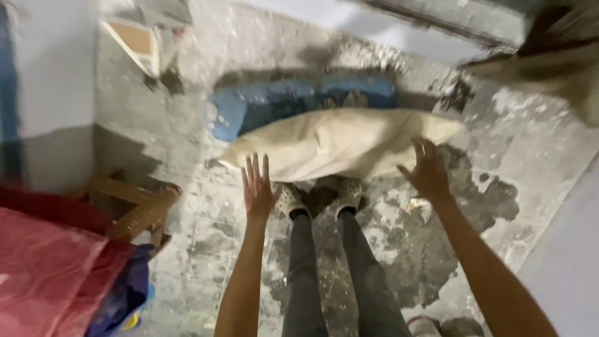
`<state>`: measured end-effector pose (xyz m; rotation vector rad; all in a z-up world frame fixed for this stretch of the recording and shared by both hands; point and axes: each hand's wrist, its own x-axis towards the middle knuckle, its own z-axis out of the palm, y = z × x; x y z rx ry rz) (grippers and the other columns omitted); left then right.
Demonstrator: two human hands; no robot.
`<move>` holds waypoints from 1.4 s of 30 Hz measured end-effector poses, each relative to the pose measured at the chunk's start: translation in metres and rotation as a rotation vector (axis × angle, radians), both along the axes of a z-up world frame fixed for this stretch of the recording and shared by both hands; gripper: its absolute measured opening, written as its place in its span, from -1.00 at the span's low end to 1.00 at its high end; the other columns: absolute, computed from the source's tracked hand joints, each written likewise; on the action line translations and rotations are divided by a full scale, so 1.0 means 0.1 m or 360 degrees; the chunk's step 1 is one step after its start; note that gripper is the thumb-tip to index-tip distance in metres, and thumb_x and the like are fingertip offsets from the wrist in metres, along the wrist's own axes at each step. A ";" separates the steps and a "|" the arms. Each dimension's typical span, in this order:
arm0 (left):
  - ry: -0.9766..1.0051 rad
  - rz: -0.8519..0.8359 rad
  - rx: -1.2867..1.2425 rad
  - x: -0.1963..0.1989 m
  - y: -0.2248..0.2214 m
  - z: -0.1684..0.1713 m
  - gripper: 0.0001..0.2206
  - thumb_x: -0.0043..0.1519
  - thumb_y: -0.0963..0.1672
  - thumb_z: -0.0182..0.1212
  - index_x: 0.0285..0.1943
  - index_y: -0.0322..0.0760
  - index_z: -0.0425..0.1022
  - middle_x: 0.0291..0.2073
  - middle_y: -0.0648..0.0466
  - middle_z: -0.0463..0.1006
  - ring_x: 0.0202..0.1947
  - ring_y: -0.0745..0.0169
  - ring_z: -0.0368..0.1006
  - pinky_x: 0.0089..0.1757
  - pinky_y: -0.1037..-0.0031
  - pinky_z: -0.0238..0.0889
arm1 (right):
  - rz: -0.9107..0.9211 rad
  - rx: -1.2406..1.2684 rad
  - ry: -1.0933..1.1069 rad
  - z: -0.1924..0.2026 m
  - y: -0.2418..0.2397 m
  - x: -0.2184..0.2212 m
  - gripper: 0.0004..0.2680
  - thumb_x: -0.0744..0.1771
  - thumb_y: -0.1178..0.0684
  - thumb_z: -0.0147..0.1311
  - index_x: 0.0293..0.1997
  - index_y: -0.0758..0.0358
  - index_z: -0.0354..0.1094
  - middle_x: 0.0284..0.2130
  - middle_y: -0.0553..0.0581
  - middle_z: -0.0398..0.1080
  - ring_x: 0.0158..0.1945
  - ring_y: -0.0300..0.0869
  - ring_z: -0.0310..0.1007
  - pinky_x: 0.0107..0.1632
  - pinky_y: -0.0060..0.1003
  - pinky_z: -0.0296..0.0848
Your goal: The person folds and moves mats, pillows, and cushions off the floor, then picks up and organizes trash, tape, paint containers, and tools by hand.
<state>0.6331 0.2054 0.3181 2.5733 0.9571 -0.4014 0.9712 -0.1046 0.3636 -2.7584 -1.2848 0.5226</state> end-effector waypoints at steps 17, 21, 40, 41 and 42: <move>0.0172 0.0026 0.0056 0.46 0.11 -1.81 0.16 -0.17 0.16 0.59 0.59 -0.33 0.03 0.51 -0.26 0.06 0.53 -0.30 -0.09 0.43 -0.16 -0.31 | 0.0245 -0.0521 -0.0078 -2.56 0.15 0.49 -0.07 0.06 -0.19 0.43 0.55 0.45 -0.01 0.40 0.45 0.09 0.51 0.24 -0.07 0.51 0.21 -0.28; 0.0200 0.0006 0.0126 0.46 0.05 -2.19 0.06 -0.15 0.15 0.60 0.50 -0.34 0.16 0.45 -0.25 0.20 0.45 -0.37 0.06 0.38 -0.19 -0.17 | 0.0549 -0.0358 -0.0407 -3.24 -0.24 0.45 -0.41 0.27 -0.10 0.21 0.41 0.46 0.20 0.33 0.39 0.25 0.46 0.17 0.13 0.51 0.13 -0.02; -0.0266 0.0059 0.0161 -0.57 -0.55 -0.08 -0.34 -0.05 -0.07 0.40 0.32 -0.15 0.36 0.30 -0.14 0.35 0.32 -0.37 0.18 0.17 -0.16 0.12 | 0.0327 -0.0205 -0.0127 -0.63 -0.78 -0.24 -0.74 0.19 -0.10 0.18 -0.12 0.10 0.52 -0.29 0.23 0.48 -0.11 0.14 0.47 0.00 0.15 0.42; -0.0264 0.0119 0.0138 -0.59 -0.60 0.18 -0.35 -0.02 -0.04 0.43 0.33 -0.12 0.36 0.29 -0.13 0.35 0.32 -0.33 0.20 0.17 -0.16 0.13 | 0.0341 -0.0148 -0.0146 -0.34 -0.76 -0.27 -0.75 0.18 -0.10 0.19 -0.15 0.10 0.53 -0.30 0.23 0.49 -0.13 0.13 0.47 -0.01 0.15 0.43; -0.0251 0.0194 0.0117 -0.62 -0.60 0.45 -0.35 0.02 -0.02 0.46 0.34 -0.09 0.36 0.29 -0.11 0.36 0.31 -0.30 0.21 0.17 -0.16 0.13 | 0.0365 -0.0078 -0.0122 -0.06 -0.71 -0.24 -0.70 0.18 -0.10 0.19 -0.08 0.13 0.53 -0.30 0.25 0.49 -0.15 0.15 0.47 -0.04 0.14 0.44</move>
